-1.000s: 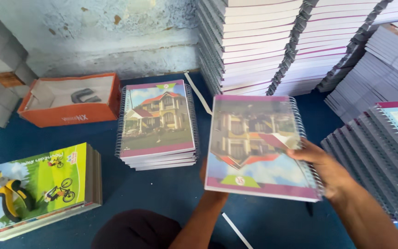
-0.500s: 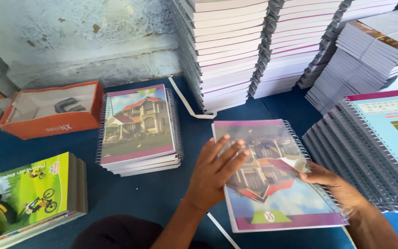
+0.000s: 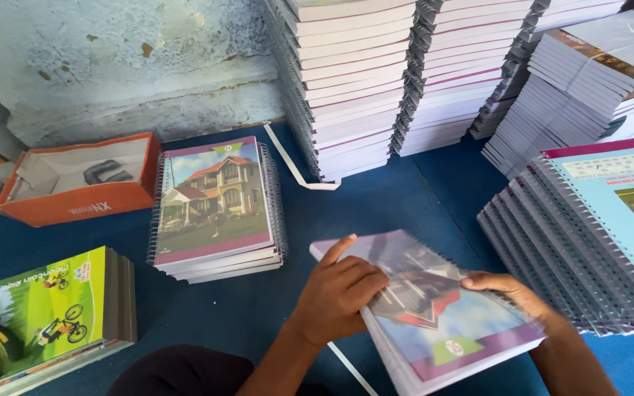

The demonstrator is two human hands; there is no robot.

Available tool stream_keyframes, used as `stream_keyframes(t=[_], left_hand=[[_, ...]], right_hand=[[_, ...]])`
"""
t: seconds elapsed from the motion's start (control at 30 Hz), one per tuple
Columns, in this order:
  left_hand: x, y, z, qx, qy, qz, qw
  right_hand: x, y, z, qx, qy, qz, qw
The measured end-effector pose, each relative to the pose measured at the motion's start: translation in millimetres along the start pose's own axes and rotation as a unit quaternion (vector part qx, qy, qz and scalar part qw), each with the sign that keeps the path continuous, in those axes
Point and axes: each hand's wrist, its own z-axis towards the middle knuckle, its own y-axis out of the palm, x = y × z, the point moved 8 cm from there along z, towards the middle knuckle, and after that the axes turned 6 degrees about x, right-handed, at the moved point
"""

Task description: The person sits on the floor and repeatedly picks up spiral-bound notebooks, writes on the back cover with a black marker, and places them into a separate stack. The person handles the notebooks one at a time throughout the clip.

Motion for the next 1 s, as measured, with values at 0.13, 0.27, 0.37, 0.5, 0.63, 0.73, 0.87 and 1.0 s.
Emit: stream_keyframes(t=[0.13, 0.27, 0.37, 0.5, 0.63, 0.73, 0.87, 1.0], left_hand=[[6, -3, 1, 0.014, 0.006, -0.009, 1.000], [4, -5, 3, 0.040, -0.041, -0.038, 0.998], [-5, -12, 0, 0.097, -0.097, -0.063, 0.989], [-27, -17, -6, 0.139, -0.211, -0.087, 0.964], [-53, -4, -18, 0.140, -0.363, -0.187, 0.902], [-70, 8, -29, 0.164, -0.440, -0.288, 0.835], [-94, 19, -45, 0.169, -0.495, -0.307, 0.795], [-119, 31, -57, 0.168, -0.482, -0.294, 0.808]], right_hand=[[21, -15, 47, -0.114, 0.051, 0.112, 0.986], [20, -14, 59, -0.301, 0.001, 0.177, 0.937], [8, -1, 42, -0.398, -0.061, 0.188, 0.896], [1, 20, 43, -0.129, -0.157, -0.008, 0.979], [-11, 69, 3, -0.120, -0.219, -0.062, 0.966], [-16, 84, -12, -0.078, -0.229, -0.092, 0.966], [-17, 79, -16, -0.014, -0.197, -0.117, 0.973], [-4, 70, -6, 0.024, -0.143, -0.157, 0.977]])
